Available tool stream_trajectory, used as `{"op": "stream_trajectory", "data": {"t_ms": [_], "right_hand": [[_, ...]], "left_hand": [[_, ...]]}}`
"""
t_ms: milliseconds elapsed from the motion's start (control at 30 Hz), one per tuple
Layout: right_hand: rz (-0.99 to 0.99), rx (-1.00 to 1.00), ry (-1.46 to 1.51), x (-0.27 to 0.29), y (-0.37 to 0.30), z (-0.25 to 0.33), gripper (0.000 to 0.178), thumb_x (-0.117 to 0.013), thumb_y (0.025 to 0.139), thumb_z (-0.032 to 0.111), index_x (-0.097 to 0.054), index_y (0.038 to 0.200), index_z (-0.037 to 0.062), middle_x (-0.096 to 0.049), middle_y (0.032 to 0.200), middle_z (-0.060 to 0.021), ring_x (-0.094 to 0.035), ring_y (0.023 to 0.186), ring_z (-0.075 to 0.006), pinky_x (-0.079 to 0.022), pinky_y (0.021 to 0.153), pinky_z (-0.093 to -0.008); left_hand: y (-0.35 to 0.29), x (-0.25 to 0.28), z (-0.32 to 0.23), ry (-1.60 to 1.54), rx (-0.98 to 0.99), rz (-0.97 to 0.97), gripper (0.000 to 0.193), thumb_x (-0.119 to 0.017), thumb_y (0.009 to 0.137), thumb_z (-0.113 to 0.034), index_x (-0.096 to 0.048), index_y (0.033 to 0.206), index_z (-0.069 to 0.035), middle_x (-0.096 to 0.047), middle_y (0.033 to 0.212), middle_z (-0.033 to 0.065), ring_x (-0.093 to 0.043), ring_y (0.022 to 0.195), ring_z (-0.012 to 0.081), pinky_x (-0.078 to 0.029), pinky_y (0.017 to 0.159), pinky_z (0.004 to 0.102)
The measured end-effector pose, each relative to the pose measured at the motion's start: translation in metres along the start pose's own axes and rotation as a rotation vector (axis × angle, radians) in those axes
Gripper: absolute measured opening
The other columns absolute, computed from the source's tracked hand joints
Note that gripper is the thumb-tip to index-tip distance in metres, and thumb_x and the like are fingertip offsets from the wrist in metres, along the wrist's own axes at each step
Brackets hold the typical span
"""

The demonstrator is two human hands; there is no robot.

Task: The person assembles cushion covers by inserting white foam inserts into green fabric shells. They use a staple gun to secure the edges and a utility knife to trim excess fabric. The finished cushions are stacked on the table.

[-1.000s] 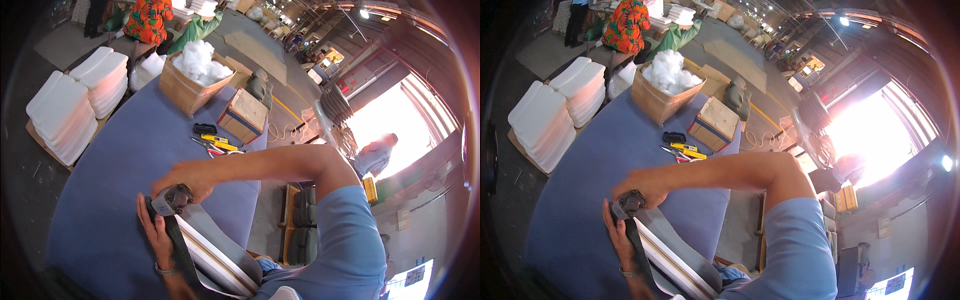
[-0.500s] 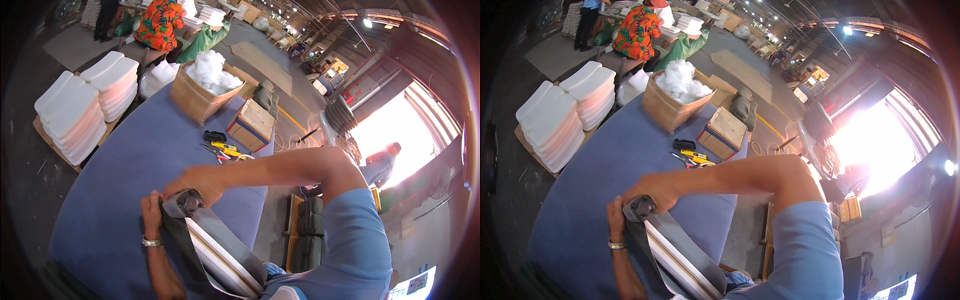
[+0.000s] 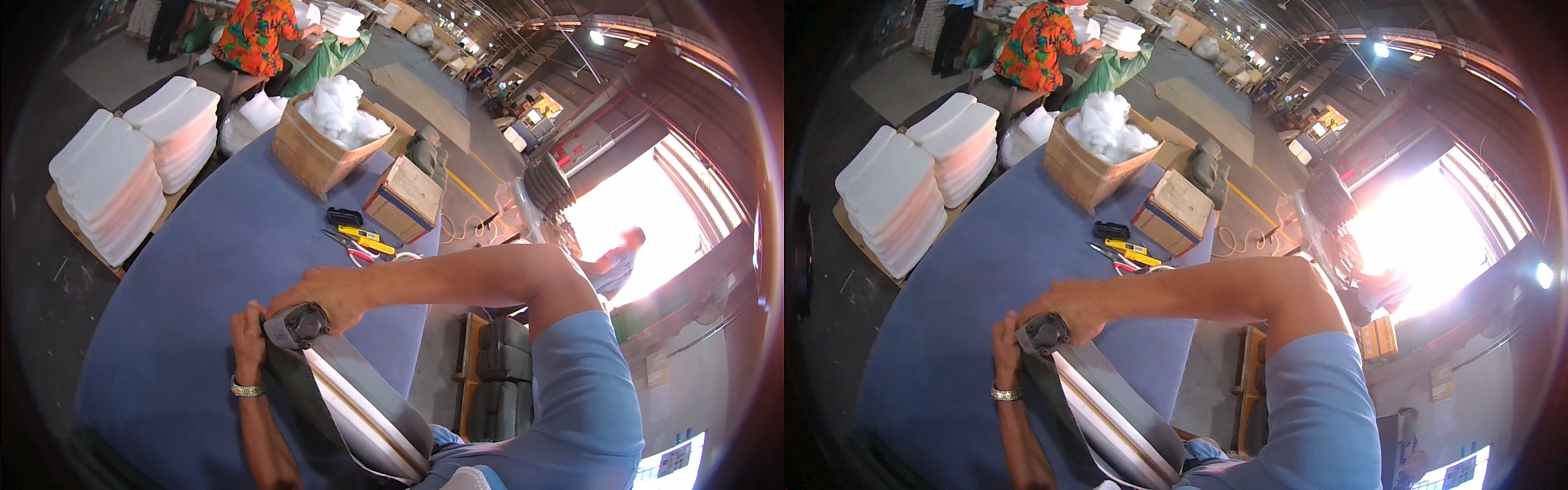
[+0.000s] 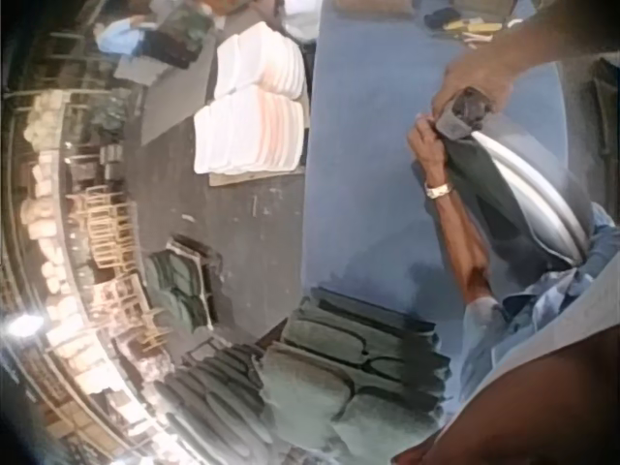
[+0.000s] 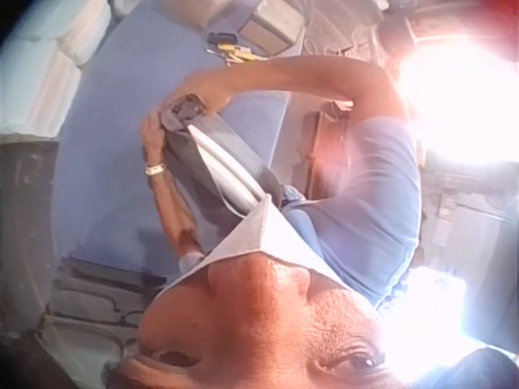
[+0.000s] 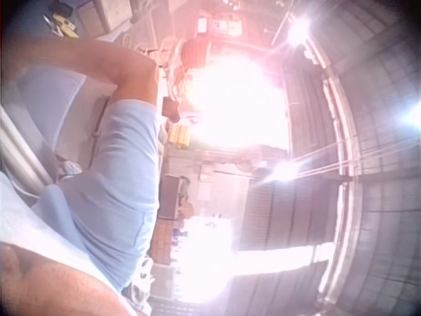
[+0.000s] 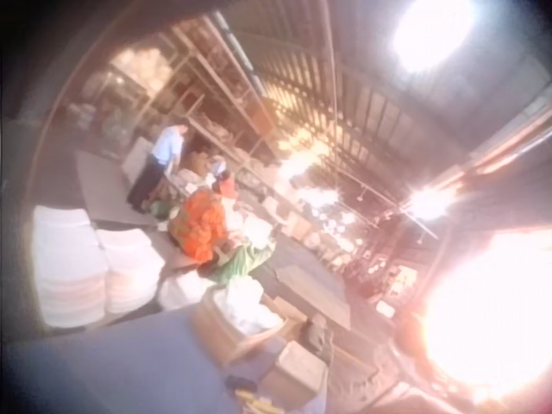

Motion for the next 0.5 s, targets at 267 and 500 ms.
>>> {"op": "stream_trajectory", "data": {"t_ms": [267, 500], "right_hand": [[-0.016, -0.038, 0.040, -0.002, -0.001, 0.001, 0.065, -0.078, 0.070, 0.008, -0.061, 0.131, 0.0218, -0.074, 0.104, -0.0113, -0.071, 0.099, -0.0387, -0.056, 0.083, -0.0477], [-0.020, -0.024, 0.003, 0.003, 0.001, 0.014, 0.061, -0.078, 0.070, 0.010, -0.062, 0.128, 0.0206, -0.074, 0.103, -0.0117, -0.071, 0.097, -0.0390, -0.056, 0.082, -0.0491]], "left_hand": [[0.000, 0.002, -0.002, 0.033, -0.014, -0.052, 0.051, -0.048, 0.106, -0.032, -0.061, 0.072, 0.004, -0.047, 0.058, 0.0034, -0.043, 0.058, 0.0153, -0.034, 0.057, 0.0391], [0.000, 0.010, -0.004, 0.058, -0.074, -0.070, 0.047, -0.050, 0.105, -0.032, -0.053, 0.071, 0.000, -0.047, 0.065, -0.0013, -0.042, 0.063, 0.0116, -0.034, 0.057, 0.0360]]}}
Point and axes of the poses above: each hand's wrist, its own y-axis towards the middle knuckle, its own x-axis out of the back of the hand, z = x × y, the point moved 5 cm from there along y, towards the middle knuckle
